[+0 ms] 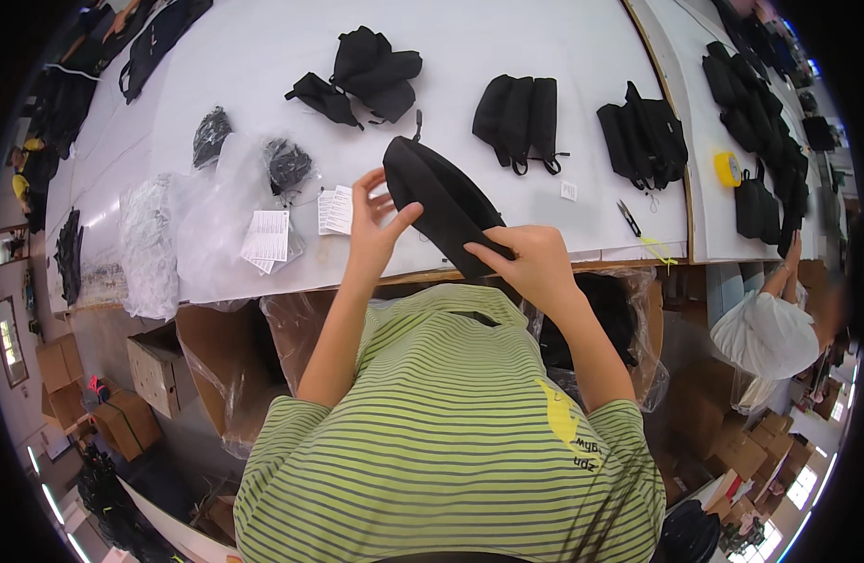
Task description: Assembling soft sunglasses cases by attaching small components and checking quality.
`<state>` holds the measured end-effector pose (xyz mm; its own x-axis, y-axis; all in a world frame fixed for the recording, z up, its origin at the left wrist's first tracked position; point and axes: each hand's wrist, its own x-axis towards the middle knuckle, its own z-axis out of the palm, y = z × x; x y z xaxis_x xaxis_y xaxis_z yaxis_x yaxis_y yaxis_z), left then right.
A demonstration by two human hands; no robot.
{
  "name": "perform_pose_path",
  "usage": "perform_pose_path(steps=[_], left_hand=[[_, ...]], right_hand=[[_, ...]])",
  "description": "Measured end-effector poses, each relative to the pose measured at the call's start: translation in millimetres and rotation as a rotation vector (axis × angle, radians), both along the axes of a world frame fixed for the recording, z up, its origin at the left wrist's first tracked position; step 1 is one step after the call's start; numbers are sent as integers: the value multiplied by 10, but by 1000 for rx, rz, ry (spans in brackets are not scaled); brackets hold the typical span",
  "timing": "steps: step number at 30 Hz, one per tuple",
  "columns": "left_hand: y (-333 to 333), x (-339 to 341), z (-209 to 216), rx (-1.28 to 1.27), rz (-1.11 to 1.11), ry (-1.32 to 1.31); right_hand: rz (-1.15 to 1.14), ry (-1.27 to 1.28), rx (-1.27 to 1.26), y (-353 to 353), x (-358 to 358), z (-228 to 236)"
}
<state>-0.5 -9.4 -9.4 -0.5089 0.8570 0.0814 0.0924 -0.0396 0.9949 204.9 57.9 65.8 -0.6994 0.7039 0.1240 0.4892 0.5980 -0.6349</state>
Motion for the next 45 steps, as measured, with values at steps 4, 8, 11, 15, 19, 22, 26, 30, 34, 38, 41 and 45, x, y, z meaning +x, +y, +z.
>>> perform_pose_path(steps=[4,8,11,15,19,22,26,30,34,38,41,45], left_hand=[[13,-14,-39,102,36,-313],[-47,-77,-21,98,-60,-689],[-68,23,-6,119,-148,-980],[-119,208,-96,123,-211,-1203],[-1,191,66,-26,80,-1221],[23,224,142,27,123,-1226],[5,225,182,52,177,-1122],[5,229,303,78,223,-1016],[-55,236,406,79,152,-985],[-95,321,613,-68,-72,-833],[-123,345,726,-132,-122,-751],[-191,326,748,-160,-129,-756]], right_hand=[[-25,111,-58,-54,-53,43],[-60,156,-163,-49,-71,111],[-65,201,-62,-119,-143,51],[-47,235,-4,-174,-233,-35],[-288,381,-209,-283,-225,-71],[-492,572,-469,-422,-195,-222],[-535,871,-751,-481,-176,-264],[-439,732,-629,-512,-30,-349],[-374,782,-630,-264,-59,-223],[-235,703,-745,19,-402,-25],[-267,779,-556,206,-559,9],[-287,812,-226,227,-619,55]])
